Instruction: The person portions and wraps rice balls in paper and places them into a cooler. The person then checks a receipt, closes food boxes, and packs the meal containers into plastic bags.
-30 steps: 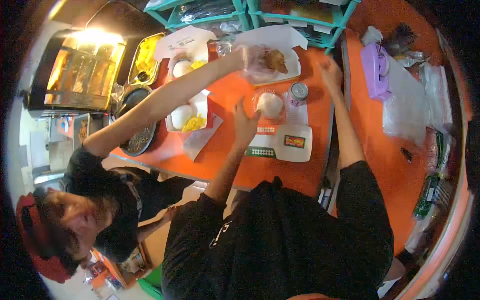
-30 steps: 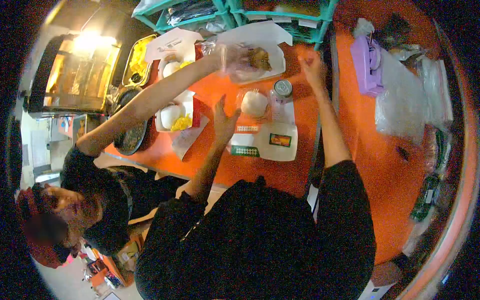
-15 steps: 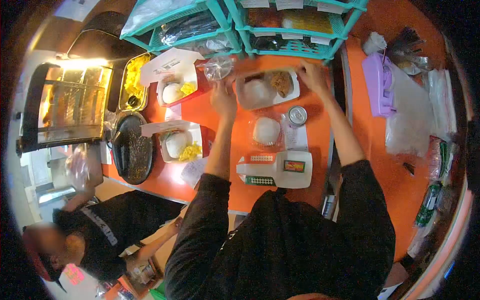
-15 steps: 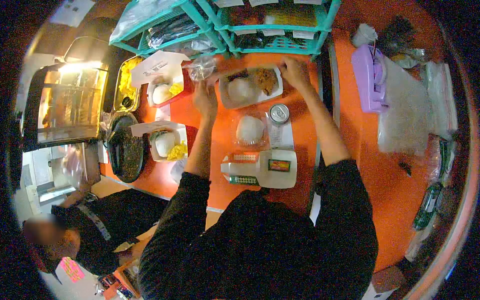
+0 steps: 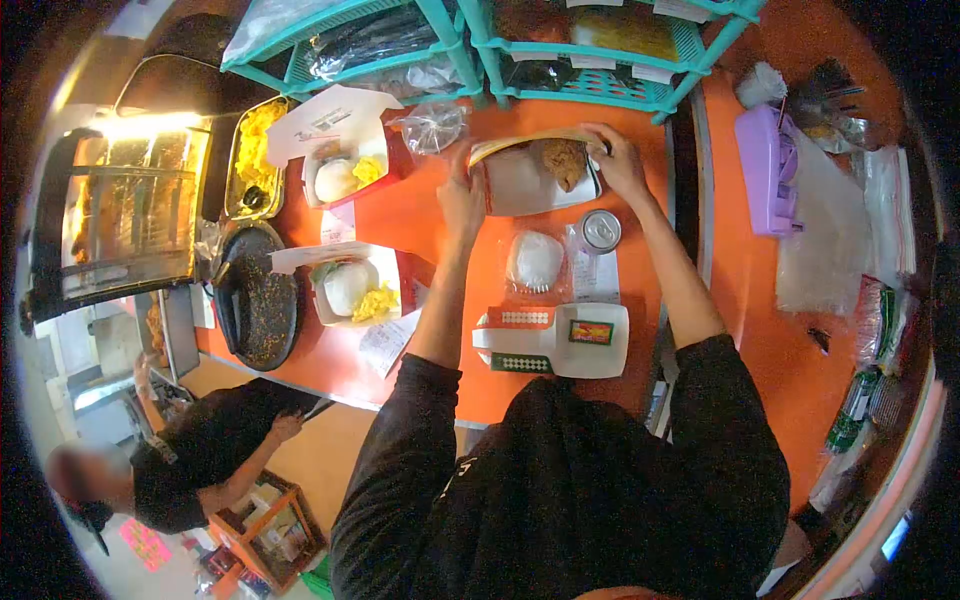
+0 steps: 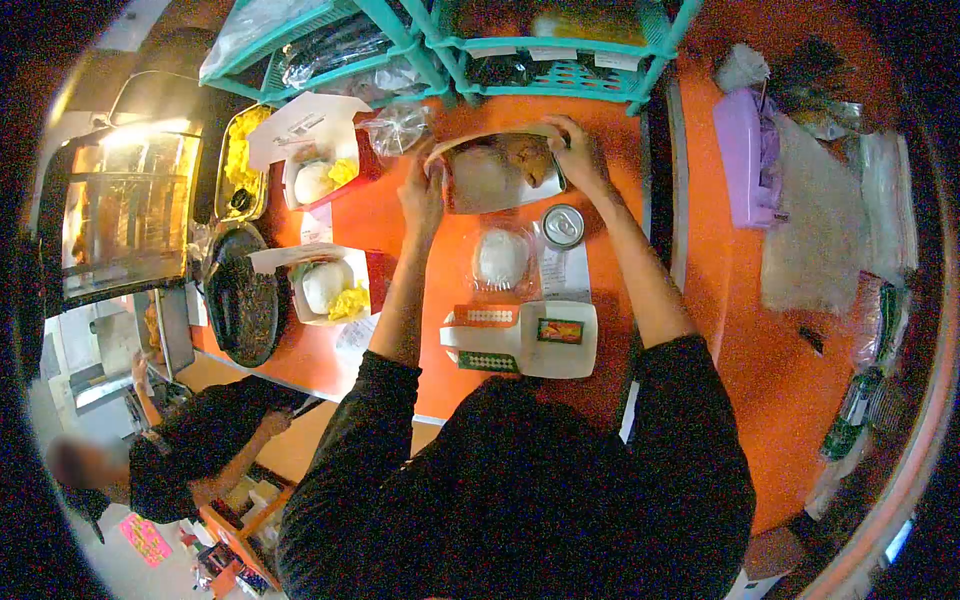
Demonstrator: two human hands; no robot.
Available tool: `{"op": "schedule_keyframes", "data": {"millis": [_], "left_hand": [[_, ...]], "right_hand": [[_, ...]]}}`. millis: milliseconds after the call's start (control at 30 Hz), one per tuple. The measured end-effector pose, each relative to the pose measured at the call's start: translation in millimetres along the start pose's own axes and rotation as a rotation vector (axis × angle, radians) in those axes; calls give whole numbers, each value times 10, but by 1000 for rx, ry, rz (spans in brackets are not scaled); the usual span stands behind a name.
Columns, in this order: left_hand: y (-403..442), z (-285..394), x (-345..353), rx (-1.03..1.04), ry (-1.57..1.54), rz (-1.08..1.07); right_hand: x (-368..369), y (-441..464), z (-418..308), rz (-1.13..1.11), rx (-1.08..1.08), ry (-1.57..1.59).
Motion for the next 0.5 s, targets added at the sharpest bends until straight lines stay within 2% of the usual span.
{"op": "schedule_keyframes", "data": {"millis": [33, 167, 233, 267, 333, 400, 433, 500], "left_hand": [[22, 12, 38, 19, 106, -53], [-94, -81, 106, 55, 83, -161], [-185, -65, 187, 257, 298, -254], [-198, -140, 252, 117, 99, -374], [-255, -32, 266, 113, 79, -422], [-218, -42, 317, 119, 59, -467], [-249, -184, 346, 136, 31, -493], [-328, -211, 359, 154, 3, -521]], "right_hand": [[8, -13, -3, -3, 0, -1], [99, -211, 35, -13, -26, -98], [94, -306, -13, 6, -75, -89], [83, -322, -56, -26, -83, -138], [35, -337, -111, -60, -85, -187], [118, -323, -131, -267, -103, 47], [167, -360, -27, -275, -97, 49], [395, -442, 198, -421, -67, 277]]}}
Point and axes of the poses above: each hand's wrist, its own y-axis towards the middle knuckle, its own x-axis out of the palm, z = x × y, the point moved 9 cm from there along y, towards the middle knuckle, and after that the axes turned 10 degrees about -y, right-handed, at the moved point
